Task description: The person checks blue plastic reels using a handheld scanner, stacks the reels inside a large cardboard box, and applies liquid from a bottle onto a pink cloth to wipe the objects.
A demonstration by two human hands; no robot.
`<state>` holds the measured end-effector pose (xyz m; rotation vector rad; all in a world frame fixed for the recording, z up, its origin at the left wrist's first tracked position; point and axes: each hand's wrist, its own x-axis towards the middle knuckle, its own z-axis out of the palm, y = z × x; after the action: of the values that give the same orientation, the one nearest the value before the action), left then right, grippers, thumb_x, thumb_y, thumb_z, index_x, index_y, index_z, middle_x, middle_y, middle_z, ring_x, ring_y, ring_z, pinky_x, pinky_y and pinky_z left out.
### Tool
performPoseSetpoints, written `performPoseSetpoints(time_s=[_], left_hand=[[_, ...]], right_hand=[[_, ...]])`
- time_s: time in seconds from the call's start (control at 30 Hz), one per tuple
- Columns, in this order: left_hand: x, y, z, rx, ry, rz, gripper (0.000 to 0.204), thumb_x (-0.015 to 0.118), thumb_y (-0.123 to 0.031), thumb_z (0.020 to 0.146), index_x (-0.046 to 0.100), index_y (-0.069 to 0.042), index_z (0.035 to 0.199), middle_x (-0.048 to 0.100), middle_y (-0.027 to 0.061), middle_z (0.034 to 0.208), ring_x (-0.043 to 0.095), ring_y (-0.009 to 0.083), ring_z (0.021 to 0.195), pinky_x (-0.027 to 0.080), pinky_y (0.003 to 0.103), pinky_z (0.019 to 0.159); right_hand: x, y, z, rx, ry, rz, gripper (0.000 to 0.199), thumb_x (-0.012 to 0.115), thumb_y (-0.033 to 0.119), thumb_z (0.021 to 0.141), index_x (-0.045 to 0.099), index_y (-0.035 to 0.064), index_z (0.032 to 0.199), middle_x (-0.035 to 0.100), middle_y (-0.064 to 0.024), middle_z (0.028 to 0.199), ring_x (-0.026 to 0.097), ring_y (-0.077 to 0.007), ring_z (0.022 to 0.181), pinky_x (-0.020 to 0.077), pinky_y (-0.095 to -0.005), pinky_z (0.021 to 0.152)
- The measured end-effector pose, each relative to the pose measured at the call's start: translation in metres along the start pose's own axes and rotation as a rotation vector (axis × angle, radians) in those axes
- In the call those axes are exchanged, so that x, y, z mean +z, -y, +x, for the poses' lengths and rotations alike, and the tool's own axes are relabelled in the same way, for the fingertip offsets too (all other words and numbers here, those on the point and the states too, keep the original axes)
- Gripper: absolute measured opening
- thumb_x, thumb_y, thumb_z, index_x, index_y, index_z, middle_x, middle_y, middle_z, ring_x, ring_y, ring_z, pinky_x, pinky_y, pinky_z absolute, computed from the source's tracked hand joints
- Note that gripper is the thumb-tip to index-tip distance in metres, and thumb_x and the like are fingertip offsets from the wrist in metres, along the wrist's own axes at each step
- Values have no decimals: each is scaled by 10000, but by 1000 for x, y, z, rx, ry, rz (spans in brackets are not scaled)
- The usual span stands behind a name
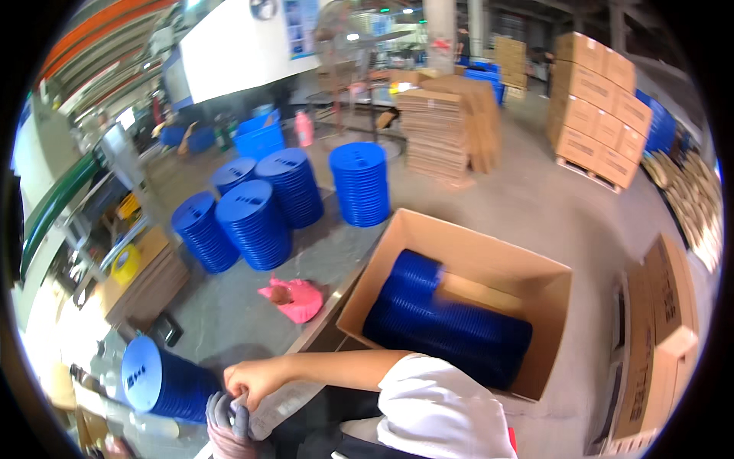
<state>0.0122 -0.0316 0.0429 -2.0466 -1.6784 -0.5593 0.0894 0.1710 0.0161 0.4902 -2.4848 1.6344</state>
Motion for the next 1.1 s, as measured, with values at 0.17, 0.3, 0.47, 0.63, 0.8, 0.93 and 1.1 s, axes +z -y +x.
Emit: performPoseSetpoints(time_s=[0.17, 0.3, 0.47, 0.63, 0.8, 0.93, 1.1], left_hand=[[1, 0, -16, -213, -8, -550, 1063, 901, -197, 599, 155, -58, 1343, 519, 206, 1216, 586, 286, 1079, 489, 452, 864], [4, -4, -18, -347, -343, -1196, 1460, 918, -168, 614, -240, -221, 1501, 515, 167, 1256, 570, 285, 1121, 451, 416, 980], [34, 12, -42, -409, -204, -980, 1434, 897, -241, 640, -257, -196, 1491, 481, 198, 1313, 584, 309, 1107, 429, 425, 1005], [-8, 0, -10, -345, -26, -321, 1178, 897, -304, 553, 210, -10, 1464, 411, 286, 1346, 469, 463, 1220, 375, 533, 1045], [-7, 3, -3, -58, 67, -84, 671, 757, -164, 653, 460, -175, 1254, 479, 252, 1274, 495, 431, 1171, 371, 615, 1002], [-7, 0, -3, -84, 53, -176, 659, 697, -55, 679, 465, -187, 1283, 495, 238, 1215, 530, 419, 1085, 426, 549, 974], [-12, -10, -4, -325, 23, -381, 706, 807, -97, 630, 452, -79, 1239, 499, 242, 1173, 571, 414, 991, 488, 482, 890]], right_hand=[[-15, 12, -10, 22, 103, 204, 283, 752, 122, 753, 611, -8, 961, 548, -84, 1073, 542, -182, 1023, 445, -309, 896], [-16, 19, -2, 114, 211, 450, 265, 757, 170, 809, 625, 39, 998, 450, -69, 1290, 500, -188, 1135, 425, -337, 950], [-7, 26, 1, 195, 160, 698, 199, 737, 174, 829, 593, 63, 910, 409, -90, 1430, 509, -166, 1144, 434, -323, 938], [-21, 20, -2, 110, 170, 250, 197, 710, 147, 830, 574, 4, 834, 522, -127, 1359, 561, -184, 1082, 460, -327, 916], [-8, 8, -4, 48, 98, 71, 185, 683, 102, 828, 620, -41, 928, 571, -123, 1220, 595, -210, 1027, 487, -322, 878], [-7, 9, -4, 117, 83, 89, 273, 764, 214, 780, 609, -7, 817, 599, -135, 1178, 591, -211, 993, 475, -327, 850], [-11, 19, -1, 189, 131, 167, 222, 755, 195, 805, 618, 24, 840, 567, -103, 1241, 561, -168, 1047, 434, -303, 914]])
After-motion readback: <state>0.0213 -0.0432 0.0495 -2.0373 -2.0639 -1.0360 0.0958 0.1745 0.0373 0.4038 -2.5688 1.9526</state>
